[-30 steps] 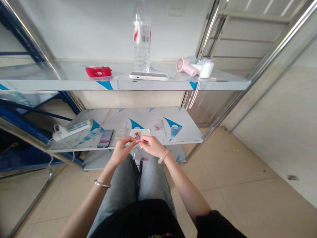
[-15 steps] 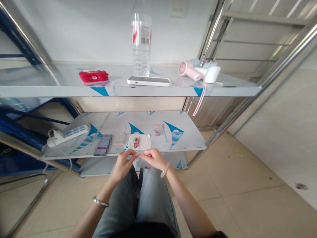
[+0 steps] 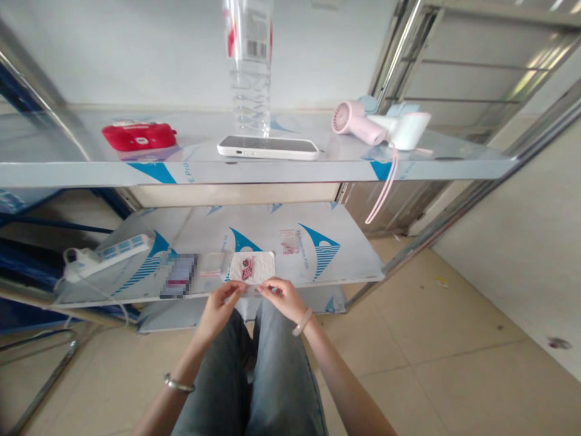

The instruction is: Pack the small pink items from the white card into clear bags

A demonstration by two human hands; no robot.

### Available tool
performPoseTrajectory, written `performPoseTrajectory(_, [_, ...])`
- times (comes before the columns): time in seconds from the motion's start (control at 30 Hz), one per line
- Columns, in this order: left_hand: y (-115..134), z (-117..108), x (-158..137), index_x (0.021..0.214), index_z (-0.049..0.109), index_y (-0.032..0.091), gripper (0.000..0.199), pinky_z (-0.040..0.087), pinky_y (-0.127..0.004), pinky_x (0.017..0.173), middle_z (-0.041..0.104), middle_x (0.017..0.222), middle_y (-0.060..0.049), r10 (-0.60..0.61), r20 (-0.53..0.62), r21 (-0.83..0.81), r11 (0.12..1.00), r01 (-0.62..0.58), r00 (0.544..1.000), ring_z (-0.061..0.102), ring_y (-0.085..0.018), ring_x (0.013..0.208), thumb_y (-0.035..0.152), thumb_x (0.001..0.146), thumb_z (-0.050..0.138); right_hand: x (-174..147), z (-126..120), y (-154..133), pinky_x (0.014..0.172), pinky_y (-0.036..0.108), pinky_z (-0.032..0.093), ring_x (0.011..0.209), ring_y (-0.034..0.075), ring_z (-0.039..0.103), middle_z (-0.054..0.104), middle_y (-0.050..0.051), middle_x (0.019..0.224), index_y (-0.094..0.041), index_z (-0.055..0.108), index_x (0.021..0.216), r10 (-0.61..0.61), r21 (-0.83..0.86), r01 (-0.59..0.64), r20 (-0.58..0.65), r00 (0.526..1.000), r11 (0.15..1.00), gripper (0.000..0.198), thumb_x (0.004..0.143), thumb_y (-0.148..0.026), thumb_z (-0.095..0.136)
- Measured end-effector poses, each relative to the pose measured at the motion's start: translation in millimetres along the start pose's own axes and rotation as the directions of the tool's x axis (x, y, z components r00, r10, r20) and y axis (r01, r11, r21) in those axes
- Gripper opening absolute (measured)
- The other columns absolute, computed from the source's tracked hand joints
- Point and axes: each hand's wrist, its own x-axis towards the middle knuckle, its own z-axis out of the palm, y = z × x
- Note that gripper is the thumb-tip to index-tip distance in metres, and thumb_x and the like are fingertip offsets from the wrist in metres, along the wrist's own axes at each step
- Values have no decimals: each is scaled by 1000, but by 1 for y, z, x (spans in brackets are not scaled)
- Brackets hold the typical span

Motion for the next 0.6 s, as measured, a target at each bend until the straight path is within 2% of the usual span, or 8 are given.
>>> performPoseTrajectory(0.1, [-1,0,2,82,66,15,23,47,-27,79,69,83,-6,1,69,-12,1000,0,998,63,-17,82,36,81,58,3,6,4,71,26,44,84,18,61,69,6,88,-16,69,85,-6,15,5,32,999,1000,26,86,-40,57])
performPoseTrajectory(0.23, [-5,1,5,80,65,14,22,47,-26,77,69,80,-5,-14,77,45,999,10,997,63,-16,79,35,82,58,6,15,3,66,24,41,78,16,59,67,3,83,-17,67,83,-1,-23,2,15,1000,1000,24,88,-38,55])
performPoseTrajectory(0.4, [-16,2,8,78,61,15,22,44,-24,71,66,76,-3,18,127,190,981,-42,992,60,-15,75,34,85,53,8,19,4,64,23,37,71,13,52,57,0,73,-17,58,74,-4,-70,3,-8,1000,998,24,89,-35,52])
performPoseTrajectory(0.6, [-15,1,17,76,59,17,24,39,-24,71,65,74,-1,36,262,408,902,-144,964,59,-14,71,36,88,50,9,6,13,60,22,32,64,11,43,45,-3,63,-17,49,63,20,-67,-16,61,998,998,30,88,-33,52])
